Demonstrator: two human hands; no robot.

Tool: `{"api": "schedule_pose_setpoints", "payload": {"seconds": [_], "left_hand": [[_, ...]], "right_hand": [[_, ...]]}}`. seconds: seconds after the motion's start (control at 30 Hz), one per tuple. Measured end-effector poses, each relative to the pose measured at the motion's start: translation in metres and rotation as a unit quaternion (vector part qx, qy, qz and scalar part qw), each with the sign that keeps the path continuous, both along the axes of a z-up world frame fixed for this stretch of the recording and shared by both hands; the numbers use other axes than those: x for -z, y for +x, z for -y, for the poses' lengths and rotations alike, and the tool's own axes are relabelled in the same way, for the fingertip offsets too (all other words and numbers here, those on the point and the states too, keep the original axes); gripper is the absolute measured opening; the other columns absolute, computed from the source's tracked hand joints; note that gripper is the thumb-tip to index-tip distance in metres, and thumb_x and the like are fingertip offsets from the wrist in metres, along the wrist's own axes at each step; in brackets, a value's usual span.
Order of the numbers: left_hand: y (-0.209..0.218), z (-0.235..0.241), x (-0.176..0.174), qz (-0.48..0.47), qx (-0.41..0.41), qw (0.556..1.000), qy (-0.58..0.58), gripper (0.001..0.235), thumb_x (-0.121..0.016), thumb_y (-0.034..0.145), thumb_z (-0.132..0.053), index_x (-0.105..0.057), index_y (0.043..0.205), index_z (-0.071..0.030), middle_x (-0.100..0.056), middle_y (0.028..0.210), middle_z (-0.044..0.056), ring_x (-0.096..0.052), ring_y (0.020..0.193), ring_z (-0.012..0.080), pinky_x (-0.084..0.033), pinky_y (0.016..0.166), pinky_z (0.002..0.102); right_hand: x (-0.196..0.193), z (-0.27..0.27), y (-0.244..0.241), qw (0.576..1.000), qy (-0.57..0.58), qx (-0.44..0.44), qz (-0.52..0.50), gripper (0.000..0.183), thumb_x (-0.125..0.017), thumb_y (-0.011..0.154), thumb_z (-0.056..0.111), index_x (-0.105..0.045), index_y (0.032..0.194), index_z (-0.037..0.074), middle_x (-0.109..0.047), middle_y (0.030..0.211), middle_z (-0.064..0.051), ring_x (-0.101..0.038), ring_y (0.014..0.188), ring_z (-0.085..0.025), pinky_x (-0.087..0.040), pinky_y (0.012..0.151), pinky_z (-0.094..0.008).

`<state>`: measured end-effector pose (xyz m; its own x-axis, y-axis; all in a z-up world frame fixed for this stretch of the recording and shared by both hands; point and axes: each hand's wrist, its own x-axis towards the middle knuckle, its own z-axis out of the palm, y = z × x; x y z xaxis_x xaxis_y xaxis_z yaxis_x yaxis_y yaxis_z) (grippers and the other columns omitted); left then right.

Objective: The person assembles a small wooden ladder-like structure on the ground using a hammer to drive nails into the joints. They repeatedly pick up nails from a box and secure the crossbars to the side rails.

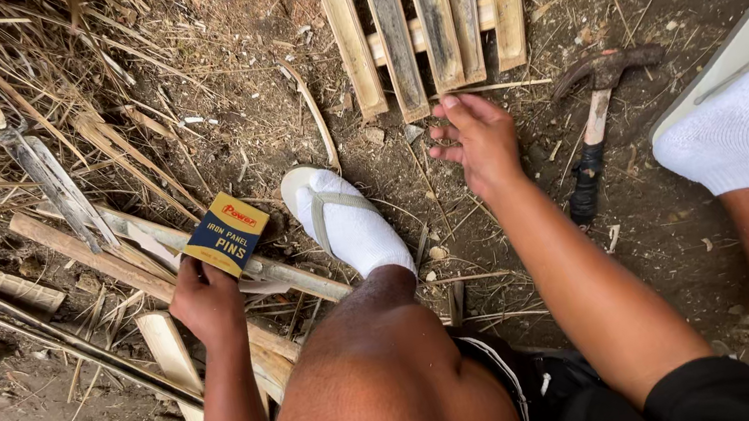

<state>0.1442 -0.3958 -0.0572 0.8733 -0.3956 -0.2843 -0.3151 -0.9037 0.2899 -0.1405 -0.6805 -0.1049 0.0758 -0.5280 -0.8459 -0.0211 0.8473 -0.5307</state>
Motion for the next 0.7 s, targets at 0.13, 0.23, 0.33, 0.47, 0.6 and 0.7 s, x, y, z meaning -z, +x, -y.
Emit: {"api": "schedule_pose_setpoints", "payload": {"seconds": [0.13, 0.23, 0.33, 0.47, 0.6, 0.7], "left_hand": [[-0.002, 0.039, -0.014, 0.135, 0.15, 0.966, -0.164, 0.013, -0.062, 0.106, -0.002, -0.066, 0.116, 0.005, -0.069, 0.101, 0.018, -0.067, 0.077, 0.02, -0.056, 0.063, 0.026], [-0.036, 0.099, 0.012, -0.067, 0.121, 0.965, -0.224, 0.014, -0.06, 0.1, -0.002, -0.072, 0.106, 0.002, -0.065, 0.072, 0.011, -0.056, 0.056, 0.015, -0.045, 0.048, 0.026], [-0.101, 0.162, 0.047, -0.405, 0.129, 0.899, -0.108, 0.029, -0.068, 0.094, -0.017, -0.073, 0.119, -0.002, -0.079, 0.096, 0.014, -0.073, 0.074, 0.0174, -0.059, 0.069, 0.03], [-0.153, 0.212, 0.08, -0.604, -0.079, 0.787, -0.098, 0.041, -0.072, 0.093, -0.029, -0.066, 0.118, 0.004, -0.076, 0.093, 0.016, -0.074, 0.07, 0.0189, -0.063, 0.059, 0.032], [-0.165, 0.216, 0.086, -0.667, -0.174, 0.693, -0.213, 0.033, -0.07, 0.097, -0.028, -0.068, 0.106, 0.003, -0.075, 0.093, 0.011, -0.072, 0.069, 0.0177, -0.059, 0.057, 0.03], [-0.16, 0.215, 0.093, -0.651, -0.166, 0.708, -0.217, 0.032, -0.064, 0.101, -0.031, -0.071, 0.103, 0.0, -0.075, 0.091, 0.008, -0.07, 0.066, 0.0137, -0.057, 0.056, 0.028]], "right_hand": [[-0.005, 0.005, -0.003, 0.992, -0.026, 0.112, -0.048, 0.031, -0.066, 0.098, 0.025, -0.064, 0.116, 0.0, -0.069, 0.102, -0.012, -0.069, 0.079, -0.019, -0.063, 0.064, -0.036], [0.0, 0.013, -0.008, 0.991, -0.033, 0.132, -0.021, 0.029, -0.065, 0.098, 0.023, -0.066, 0.119, 0.004, -0.071, 0.1, -0.011, -0.069, 0.079, -0.017, -0.063, 0.064, -0.033], [0.003, 0.012, -0.016, 0.989, -0.091, 0.103, -0.047, 0.031, -0.066, 0.1, 0.021, -0.065, 0.12, -0.003, -0.071, 0.099, -0.011, -0.069, 0.08, -0.017, -0.063, 0.066, -0.034], [-0.005, 0.023, -0.04, 0.988, -0.114, 0.103, 0.001, 0.028, -0.065, 0.104, 0.019, -0.06, 0.117, -0.005, -0.07, 0.097, -0.012, -0.07, 0.08, -0.018, -0.063, 0.067, -0.034], [-0.024, 0.042, -0.042, 0.989, -0.139, 0.024, 0.042, 0.026, -0.066, 0.099, 0.015, -0.064, 0.122, 0.002, -0.069, 0.095, -0.009, -0.064, 0.074, -0.014, -0.061, 0.063, -0.032], [-0.023, 0.051, -0.042, 0.992, -0.121, -0.044, 0.006, 0.027, -0.065, 0.1, 0.015, -0.069, 0.121, 0.0, -0.069, 0.095, -0.009, -0.065, 0.076, -0.013, -0.063, 0.065, -0.031]]}}
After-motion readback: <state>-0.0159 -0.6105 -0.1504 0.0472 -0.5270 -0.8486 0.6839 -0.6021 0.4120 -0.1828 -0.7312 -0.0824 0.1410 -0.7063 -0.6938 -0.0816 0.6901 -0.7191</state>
